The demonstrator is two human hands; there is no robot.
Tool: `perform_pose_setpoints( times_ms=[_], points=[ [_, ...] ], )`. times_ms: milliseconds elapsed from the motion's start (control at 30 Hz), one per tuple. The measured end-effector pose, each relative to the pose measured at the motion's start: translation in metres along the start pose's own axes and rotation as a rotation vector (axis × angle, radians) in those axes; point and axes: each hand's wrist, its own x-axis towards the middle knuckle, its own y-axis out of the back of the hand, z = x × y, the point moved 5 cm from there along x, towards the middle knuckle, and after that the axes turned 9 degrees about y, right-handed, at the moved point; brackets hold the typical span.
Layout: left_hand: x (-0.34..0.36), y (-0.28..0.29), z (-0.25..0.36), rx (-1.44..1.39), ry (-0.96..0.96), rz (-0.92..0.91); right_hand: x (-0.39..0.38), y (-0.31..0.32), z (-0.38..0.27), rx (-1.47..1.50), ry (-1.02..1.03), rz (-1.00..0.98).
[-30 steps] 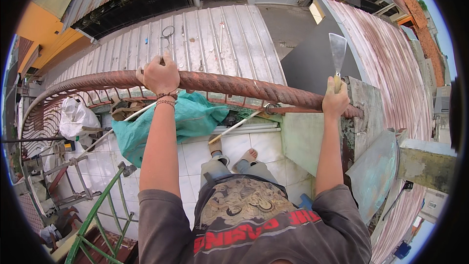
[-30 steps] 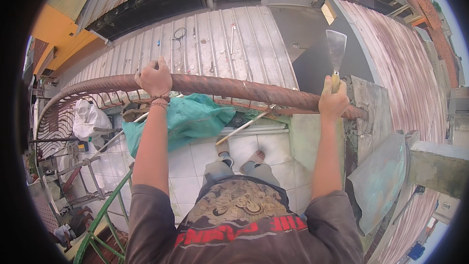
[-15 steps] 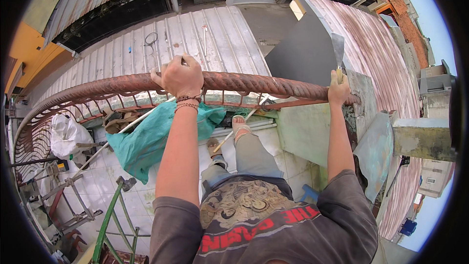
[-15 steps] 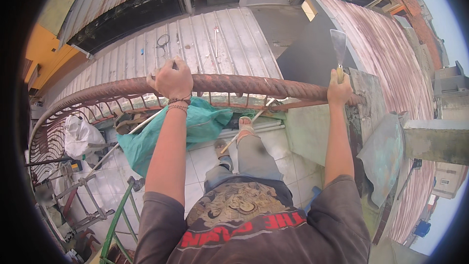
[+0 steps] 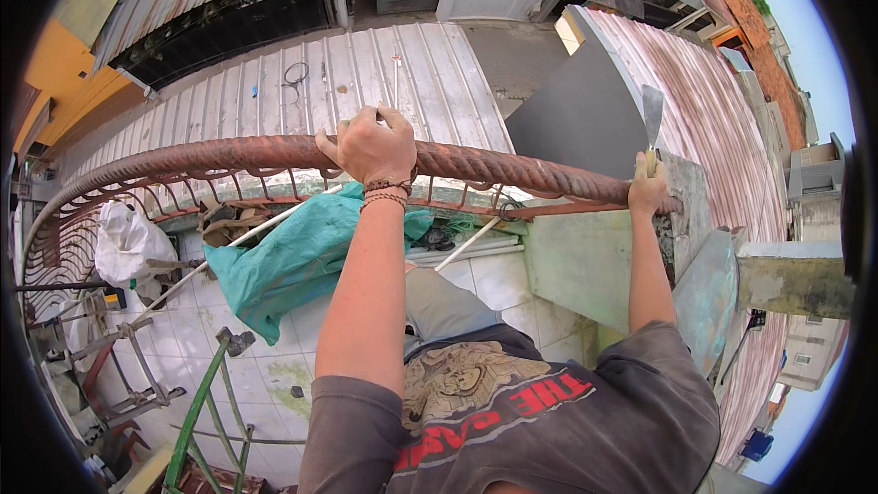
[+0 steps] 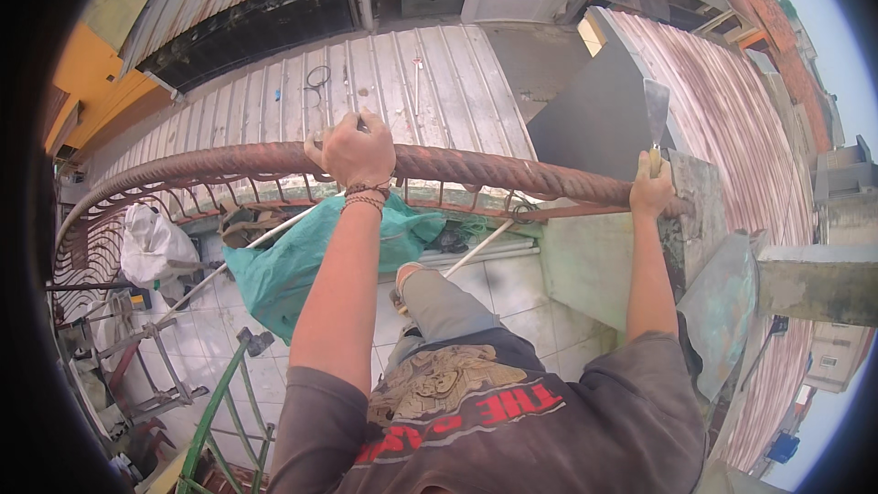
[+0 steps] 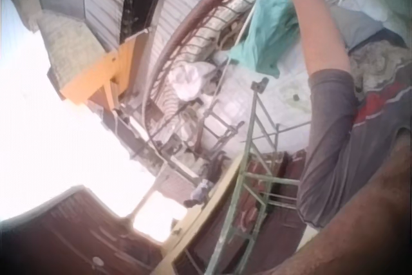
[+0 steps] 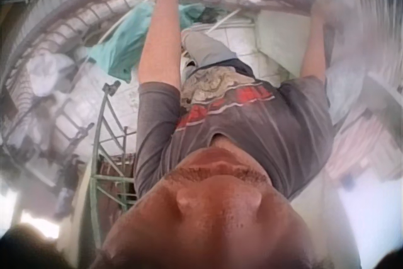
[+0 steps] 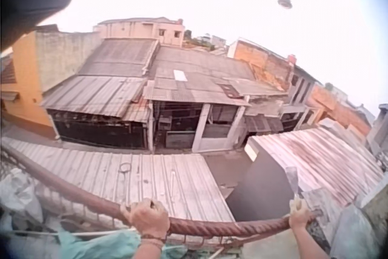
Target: The person applies mortar to a concrete structure using a trowel, smoothing the surface around a thick metal rod. The person repeatedly scoops and spreads the mortar along the rod's length.
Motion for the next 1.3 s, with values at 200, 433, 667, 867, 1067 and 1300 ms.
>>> perform_pose_setpoints(
  times_ms=[200, 433, 667, 867, 1067, 1300],
  points=[
    [-0.001, -0.002, -0.002, -0.043, -0.003, 0.002, 0.0, -0.002, 0.005, -0.021, 0.024, 0.013],
    [-0.001, -0.005, -0.004, -0.011, 0.006, -0.031, 0.003, -0.004, 0.004, -0.091, -0.005, -0.015],
    [0.0, -0.003, -0.004, -0.041, -0.02, 0.037, 0.003, -0.001, -0.004, -0.003, -0.03, -0.023],
    [-0.001, -0.003, -0.001, 0.011, -0.028, 0.036, 0.0, 0.002, -0.005, 0.008, -0.03, 0.006],
    [-0.001, -0.01, -0.006, 0.047, -0.018, 0.051, 0.002, 0.002, -0.001, 0.028, -0.029, 0.032],
    [-0.001, -0.008, -0.005, 0.089, 0.03, -0.022, 0.002, 0.001, 0.001, 0.031, -0.061, 0.022]
  ],
)
